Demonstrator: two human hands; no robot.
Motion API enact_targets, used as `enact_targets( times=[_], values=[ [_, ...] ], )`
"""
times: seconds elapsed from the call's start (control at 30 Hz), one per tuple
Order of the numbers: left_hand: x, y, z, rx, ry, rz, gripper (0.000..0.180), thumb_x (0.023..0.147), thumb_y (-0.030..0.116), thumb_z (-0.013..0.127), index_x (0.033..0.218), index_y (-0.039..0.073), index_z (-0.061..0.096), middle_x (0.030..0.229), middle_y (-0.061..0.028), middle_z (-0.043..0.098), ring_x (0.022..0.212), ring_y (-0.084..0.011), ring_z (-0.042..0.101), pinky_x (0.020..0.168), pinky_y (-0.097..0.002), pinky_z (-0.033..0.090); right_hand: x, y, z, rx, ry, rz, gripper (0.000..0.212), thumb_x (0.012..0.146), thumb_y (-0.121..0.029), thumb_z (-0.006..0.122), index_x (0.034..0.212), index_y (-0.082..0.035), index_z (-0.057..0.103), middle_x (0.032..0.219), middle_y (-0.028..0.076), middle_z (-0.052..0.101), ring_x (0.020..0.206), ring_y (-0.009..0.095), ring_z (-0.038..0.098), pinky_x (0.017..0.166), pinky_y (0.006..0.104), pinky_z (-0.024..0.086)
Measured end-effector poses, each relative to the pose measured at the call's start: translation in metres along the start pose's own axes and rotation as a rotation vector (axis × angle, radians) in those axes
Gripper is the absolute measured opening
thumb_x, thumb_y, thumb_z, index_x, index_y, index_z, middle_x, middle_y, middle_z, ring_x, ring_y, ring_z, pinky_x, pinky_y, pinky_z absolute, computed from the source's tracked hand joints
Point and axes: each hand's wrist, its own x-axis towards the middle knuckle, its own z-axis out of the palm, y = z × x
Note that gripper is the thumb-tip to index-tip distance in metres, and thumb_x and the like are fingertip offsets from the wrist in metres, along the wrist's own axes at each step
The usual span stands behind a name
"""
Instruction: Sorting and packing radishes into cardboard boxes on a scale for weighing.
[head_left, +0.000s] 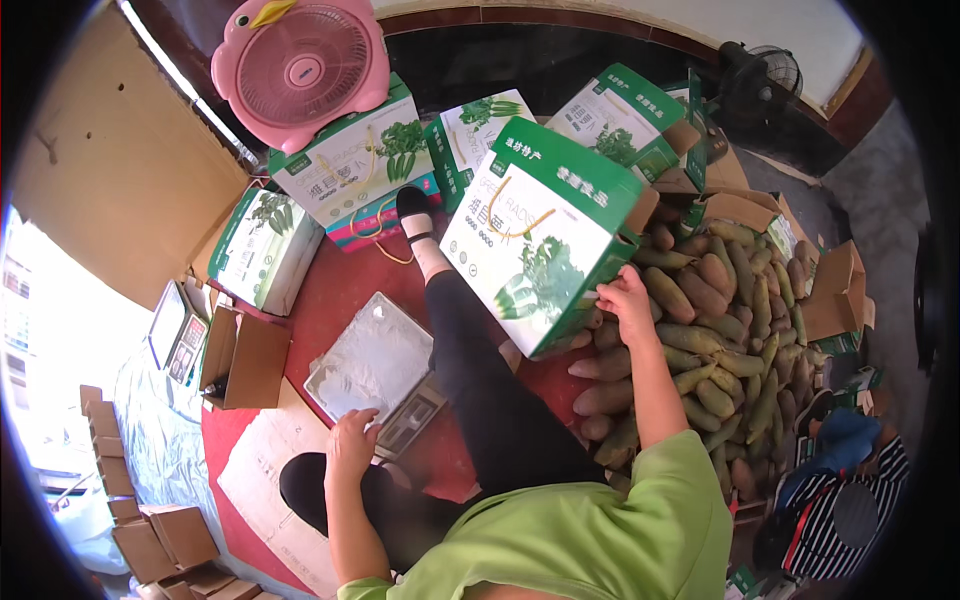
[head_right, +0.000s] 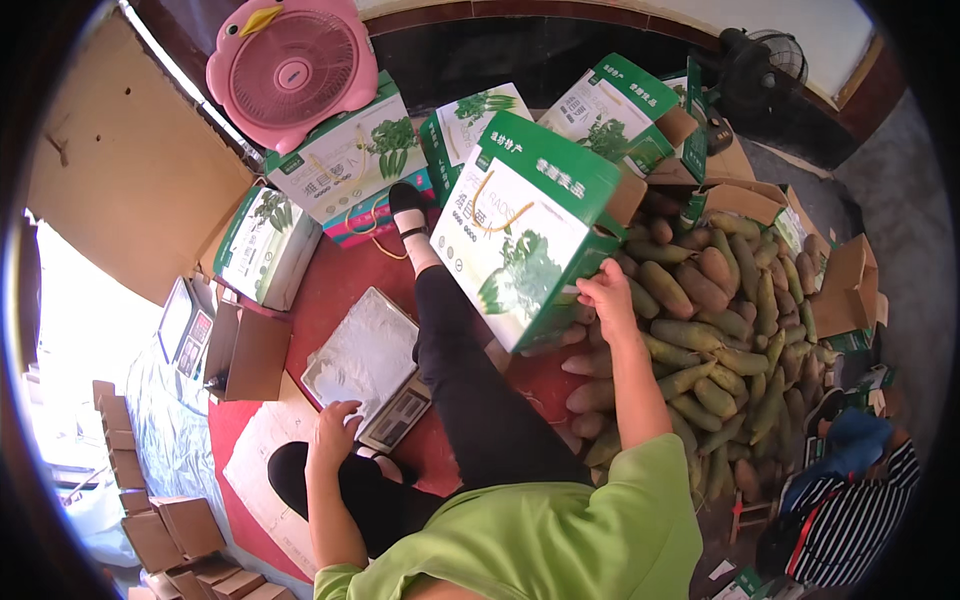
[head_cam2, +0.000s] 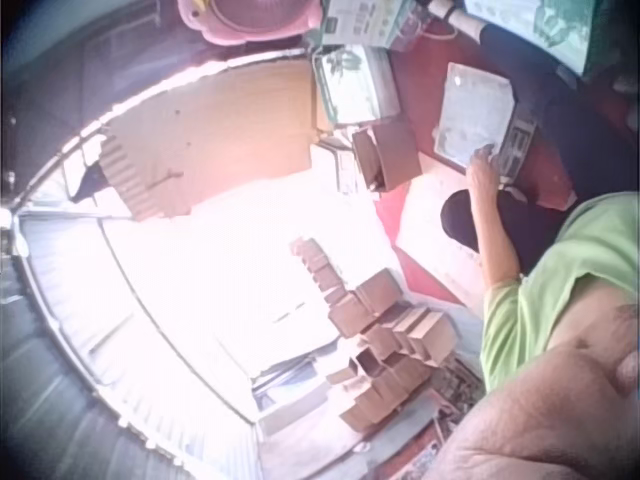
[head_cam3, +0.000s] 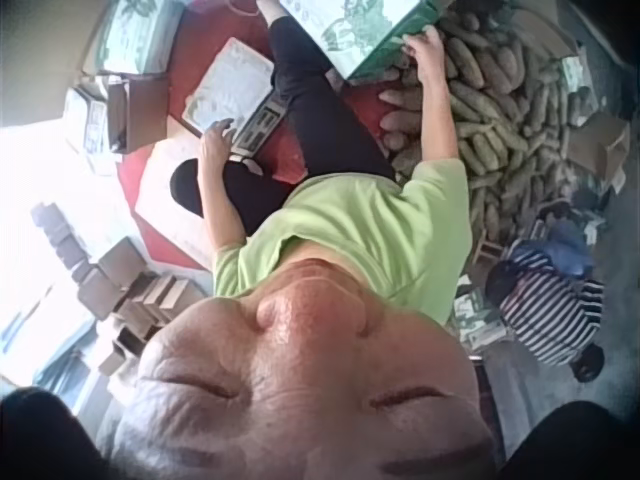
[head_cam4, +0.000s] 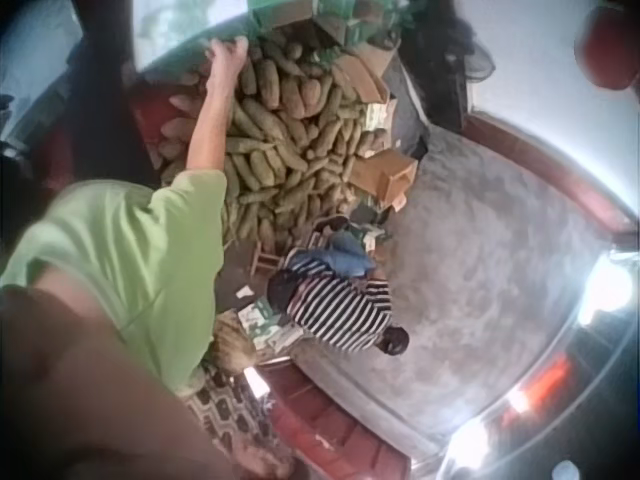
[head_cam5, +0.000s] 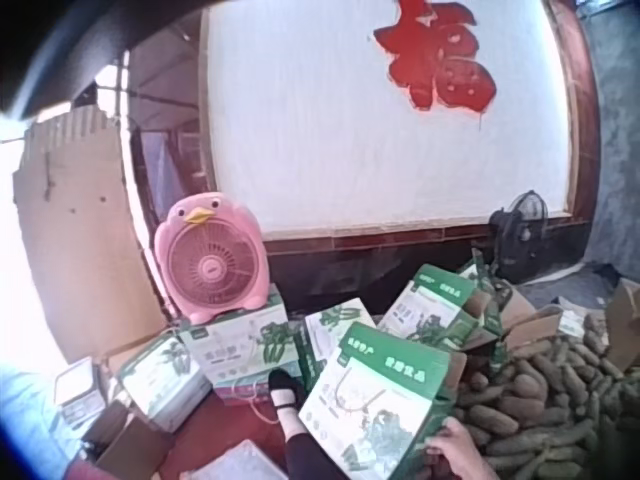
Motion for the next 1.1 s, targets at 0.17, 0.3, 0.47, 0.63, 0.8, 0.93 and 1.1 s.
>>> enact_targets(
  times=[0.17, 0.3, 0.47, 0.63, 0.8, 0.93, 1.1],
  values=[
    [-0.008, -0.003, -0.003, -0.023, 0.017, 0.009, 0.021, 0.078, 0.010, 0.064, 0.098, 0.004, 0.065, 0.090, -0.0152, 0.064, 0.089, -0.0329, 0.061, 0.079, -0.0397, 0.047, -0.033, -0.024, -0.017, -0.193, 0.016, -0.105, 0.022, 0.073, 0.001, 0.060, 0.092, -0.006, 0.052, 0.067, -0.004, 0.044, 0.064, 0.006, 0.048, 0.055, 0.0224, 0.044],
    [-0.016, -0.007, -0.005, -0.063, 0.064, -0.005, 0.022, 0.078, 0.010, 0.064, 0.099, 0.004, 0.064, 0.090, -0.0147, 0.064, 0.089, -0.0328, 0.061, 0.078, -0.0394, 0.048, -0.042, -0.041, -0.019, -0.477, -0.012, -0.320, 0.022, 0.068, 0.001, 0.057, 0.088, -0.003, 0.050, 0.064, -0.002, 0.038, 0.058, 0.009, 0.040, 0.051, 0.0272, 0.035],
    [-0.022, -0.009, -0.010, -0.076, 0.143, -0.009, 0.023, 0.078, 0.010, 0.064, 0.101, 0.005, 0.064, 0.092, -0.0142, 0.064, 0.090, -0.0333, 0.061, 0.079, -0.0392, 0.047, -0.074, -0.087, 0.020, -0.854, 0.010, -0.581, 0.026, 0.066, -0.002, 0.056, 0.092, -0.001, 0.051, 0.067, 0.007, 0.041, 0.059, 0.019, 0.042, 0.055, 0.0332, 0.037],
    [-0.025, -0.010, -0.018, -0.113, 0.286, -0.017, 0.028, 0.079, 0.008, 0.063, 0.106, 0.004, 0.062, 0.097, -0.0167, 0.062, 0.094, -0.0355, 0.059, 0.081, -0.0397, 0.046, -0.073, -0.112, 0.050, -1.027, -0.045, -0.930, 0.029, 0.066, -0.001, 0.056, 0.095, -0.002, 0.053, 0.070, 0.007, 0.040, 0.061, 0.019, 0.040, 0.057, 0.0304, 0.037],
    [-0.026, -0.013, -0.028, -0.179, 0.426, -0.064, 0.057, 0.074, 0.001, 0.066, 0.128, 0.008, 0.048, 0.118, -0.0191, 0.053, 0.111, -0.0364, 0.050, 0.093, -0.0395, 0.042, -0.072, -0.132, 0.098, -0.904, -0.173, -0.978, 0.028, 0.065, 0.001, 0.055, 0.093, -0.001, 0.053, 0.072, 0.008, 0.040, 0.063, 0.020, 0.042, 0.060, 0.0302, 0.038],
    [-0.032, -0.012, -0.043, -0.077, 0.793, -0.103, 0.083, 0.067, -0.002, 0.071, 0.140, 0.010, 0.032, 0.138, -0.0178, 0.036, 0.127, -0.0366, 0.036, 0.104, -0.0409, 0.033, -0.067, -0.133, 0.145, -0.842, -0.334, -0.944, 0.030, 0.065, -0.001, 0.055, 0.094, -0.003, 0.054, 0.075, 0.010, 0.045, 0.070, 0.027, 0.049, 0.063, 0.0369, 0.041],
    [-0.043, -0.018, -0.055, 0.184, 1.123, -0.204, 0.094, 0.062, 0.007, 0.079, 0.142, 0.008, 0.028, 0.144, -0.0160, 0.028, 0.132, -0.0352, 0.029, 0.109, -0.0471, 0.022, -0.053, -0.107, 0.209, -0.750, -0.606, -1.016, 0.025, 0.065, 0.000, 0.053, 0.089, 0.000, 0.049, 0.078, 0.010, 0.042, 0.072, 0.023, 0.047, 0.066, 0.0319, 0.040]
  ],
)
